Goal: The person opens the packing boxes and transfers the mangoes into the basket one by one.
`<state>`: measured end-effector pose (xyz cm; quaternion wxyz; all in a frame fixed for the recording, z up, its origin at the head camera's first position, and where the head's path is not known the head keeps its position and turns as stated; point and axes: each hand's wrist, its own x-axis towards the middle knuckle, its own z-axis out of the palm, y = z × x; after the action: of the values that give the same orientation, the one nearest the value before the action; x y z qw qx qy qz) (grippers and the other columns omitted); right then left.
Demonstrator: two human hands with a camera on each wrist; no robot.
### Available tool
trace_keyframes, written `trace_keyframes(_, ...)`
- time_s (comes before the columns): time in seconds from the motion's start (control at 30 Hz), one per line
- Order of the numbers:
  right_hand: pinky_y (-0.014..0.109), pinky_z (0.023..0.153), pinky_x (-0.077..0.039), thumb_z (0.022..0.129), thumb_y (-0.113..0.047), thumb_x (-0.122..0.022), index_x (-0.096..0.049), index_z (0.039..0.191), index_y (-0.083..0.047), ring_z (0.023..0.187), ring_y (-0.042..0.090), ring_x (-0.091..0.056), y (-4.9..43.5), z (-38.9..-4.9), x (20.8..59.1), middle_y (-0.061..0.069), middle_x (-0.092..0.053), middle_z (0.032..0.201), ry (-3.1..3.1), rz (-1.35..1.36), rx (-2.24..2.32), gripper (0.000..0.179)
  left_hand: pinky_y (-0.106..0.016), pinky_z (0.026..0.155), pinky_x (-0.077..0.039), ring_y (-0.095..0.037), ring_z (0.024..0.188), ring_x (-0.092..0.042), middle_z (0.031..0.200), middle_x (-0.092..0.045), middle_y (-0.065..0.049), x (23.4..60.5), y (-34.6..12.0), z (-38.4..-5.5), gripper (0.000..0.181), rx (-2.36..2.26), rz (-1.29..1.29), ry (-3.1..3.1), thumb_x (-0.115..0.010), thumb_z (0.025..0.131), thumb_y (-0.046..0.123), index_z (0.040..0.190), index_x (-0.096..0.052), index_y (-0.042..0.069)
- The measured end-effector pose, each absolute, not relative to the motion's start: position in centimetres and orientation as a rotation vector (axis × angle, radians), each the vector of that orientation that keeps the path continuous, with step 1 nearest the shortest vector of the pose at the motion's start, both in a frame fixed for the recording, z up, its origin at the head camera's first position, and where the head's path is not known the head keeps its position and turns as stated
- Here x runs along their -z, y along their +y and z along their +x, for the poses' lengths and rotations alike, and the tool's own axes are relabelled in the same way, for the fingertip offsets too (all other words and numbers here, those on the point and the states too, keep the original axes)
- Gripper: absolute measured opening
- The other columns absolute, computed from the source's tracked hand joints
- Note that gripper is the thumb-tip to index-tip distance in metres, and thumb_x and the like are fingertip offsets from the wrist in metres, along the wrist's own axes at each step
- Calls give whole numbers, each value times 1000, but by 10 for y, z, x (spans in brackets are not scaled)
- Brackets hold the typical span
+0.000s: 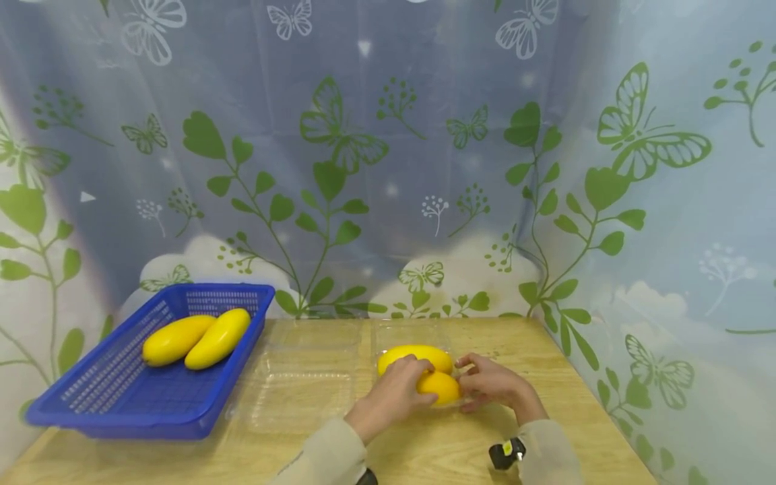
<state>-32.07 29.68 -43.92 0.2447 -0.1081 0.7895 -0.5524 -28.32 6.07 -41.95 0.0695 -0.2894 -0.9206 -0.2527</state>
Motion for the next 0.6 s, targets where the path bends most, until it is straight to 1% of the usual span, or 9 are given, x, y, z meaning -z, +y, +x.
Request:
trace_keyframes(0.33, 48, 86, -64, 93, -5, -57, -26, 146, 12, 101, 25, -67, 296, -321, 441, 37, -46, 141, 2151, -306, 1514, 64, -23, 77, -52, -13, 92, -64, 111, -75, -3, 420, 60, -283, 34, 731, -891, -2752, -83, 88, 24, 118, -75, 10)
trace_keyframes(0.6, 48, 86, -64, 93, -5, -57, -26, 145, 12, 103, 24, -67, 295, -321, 439, 36, -47, 141, 2138, -307, 1516, 64, -25, 82, -54, -16, 100, -66, 118, -74, -3, 419, 59, -283, 39, 716, -919, -2749, -82, 90, 25, 126, -73, 12)
